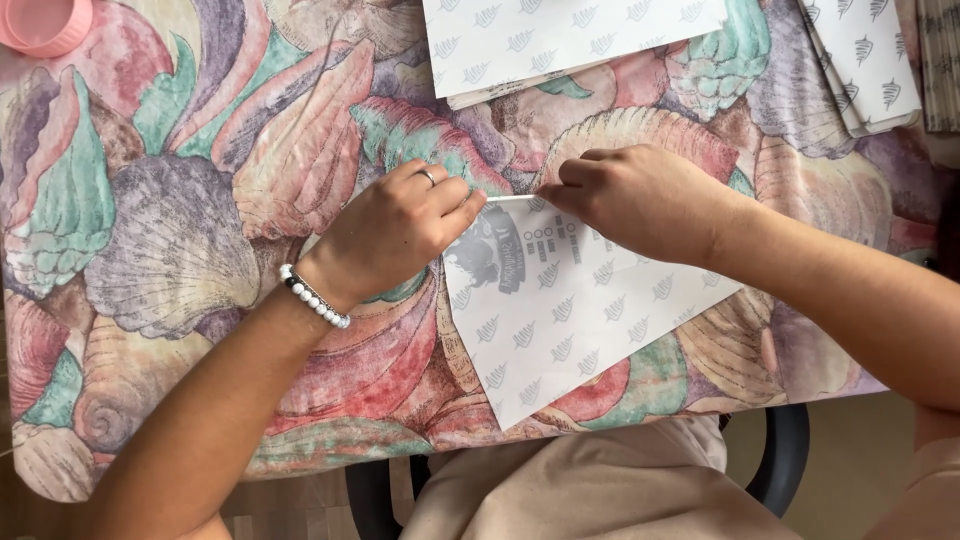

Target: Folding printed paper sheets into specific shapes on a table.

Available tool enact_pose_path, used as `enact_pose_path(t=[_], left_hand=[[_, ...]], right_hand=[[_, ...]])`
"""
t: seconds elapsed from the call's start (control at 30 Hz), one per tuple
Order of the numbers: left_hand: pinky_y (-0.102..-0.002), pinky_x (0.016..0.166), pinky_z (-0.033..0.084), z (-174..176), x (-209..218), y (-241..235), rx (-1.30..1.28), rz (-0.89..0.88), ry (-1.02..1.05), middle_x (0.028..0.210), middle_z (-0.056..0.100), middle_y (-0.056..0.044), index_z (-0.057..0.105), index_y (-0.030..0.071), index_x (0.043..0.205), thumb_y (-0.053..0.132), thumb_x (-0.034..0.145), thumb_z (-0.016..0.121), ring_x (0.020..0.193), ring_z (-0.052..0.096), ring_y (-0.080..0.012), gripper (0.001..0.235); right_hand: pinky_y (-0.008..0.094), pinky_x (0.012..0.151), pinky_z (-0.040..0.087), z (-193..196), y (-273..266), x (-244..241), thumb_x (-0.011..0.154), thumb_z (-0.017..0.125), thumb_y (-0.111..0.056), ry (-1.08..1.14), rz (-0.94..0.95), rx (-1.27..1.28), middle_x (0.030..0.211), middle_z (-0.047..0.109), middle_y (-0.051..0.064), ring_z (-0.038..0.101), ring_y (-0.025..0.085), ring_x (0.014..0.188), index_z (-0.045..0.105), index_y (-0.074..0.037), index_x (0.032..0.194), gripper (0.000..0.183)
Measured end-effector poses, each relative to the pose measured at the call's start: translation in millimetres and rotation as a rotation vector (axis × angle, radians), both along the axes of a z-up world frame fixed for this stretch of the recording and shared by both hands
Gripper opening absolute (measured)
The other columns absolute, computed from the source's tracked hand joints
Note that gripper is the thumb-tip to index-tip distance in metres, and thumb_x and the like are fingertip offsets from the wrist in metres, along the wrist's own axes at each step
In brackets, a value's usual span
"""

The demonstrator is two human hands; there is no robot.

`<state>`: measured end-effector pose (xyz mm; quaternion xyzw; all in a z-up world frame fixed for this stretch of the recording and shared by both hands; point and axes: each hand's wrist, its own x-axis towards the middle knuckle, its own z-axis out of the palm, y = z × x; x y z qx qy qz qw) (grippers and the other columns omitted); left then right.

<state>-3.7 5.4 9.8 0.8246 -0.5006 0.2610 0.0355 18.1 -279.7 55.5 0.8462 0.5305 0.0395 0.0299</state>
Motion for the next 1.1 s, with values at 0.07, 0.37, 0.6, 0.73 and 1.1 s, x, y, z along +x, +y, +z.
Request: enact_pose_path(t=[0.07,0.37,0.6,0.73,1.1], left_hand=[[-0.033,0.076,0.053,0,1,-1,0.028,-0.021,-0.032,0.072,0.047,0.0,0.072,0.007,0.101,0.0,0.096,0.063,0.073,0.06,-0.0191,0.012],[-0.035,0.077,0.051,14,0,-8,0.142,-0.053,-0.056,0.072,0.046,0.0,0.068,0.007,0.088,0.0,0.091,0.066,0.07,0.057,-0.0197,0.008],[-0.036,0.079,0.05,16,1,-8,0.173,-0.067,-0.043,0.072,0.044,0.0,0.064,0.009,0.081,-0.002,0.091,0.065,0.07,0.055,-0.0197,0.015],[-0.036,0.078,0.049,22,-1,-9,0.209,-0.081,-0.005,0.071,0.043,0.001,0.063,0.01,0.079,-0.002,0.089,0.066,0.068,0.054,-0.0194,0.016],[-0.036,0.076,0.047,24,3,-9,0.253,-0.1,0.07,0.07,0.043,0.002,0.063,0.011,0.075,-0.002,0.087,0.066,0.066,0.052,-0.0187,0.019]], right_hand=[[0.031,0.064,0.061,0,-1,-2,0.095,0.066,-0.008,-0.058,0.055,0.015,0.077,0.064,0.003,0.069,0.018,0.073,0.071,-0.01,0.089,0.008],[0.025,0.062,0.059,-2,3,-7,0.096,0.068,-0.012,-0.155,0.121,-0.065,0.077,0.064,-0.001,0.067,0.013,0.072,0.071,-0.012,0.084,0.012],[0.024,0.066,0.059,18,10,-14,0.096,0.069,-0.011,-0.249,0.171,-0.199,0.074,0.067,0.001,0.071,0.015,0.073,0.072,-0.009,0.09,0.007],[0.025,0.063,0.059,19,13,-12,0.094,0.069,-0.01,-0.202,0.165,-0.2,0.073,0.066,0.003,0.071,0.016,0.071,0.071,-0.008,0.09,0.005],[0.029,0.063,0.06,17,17,-8,0.088,0.07,-0.009,-0.153,0.135,-0.109,0.076,0.07,0.006,0.074,0.02,0.073,0.073,-0.008,0.108,0.021]])
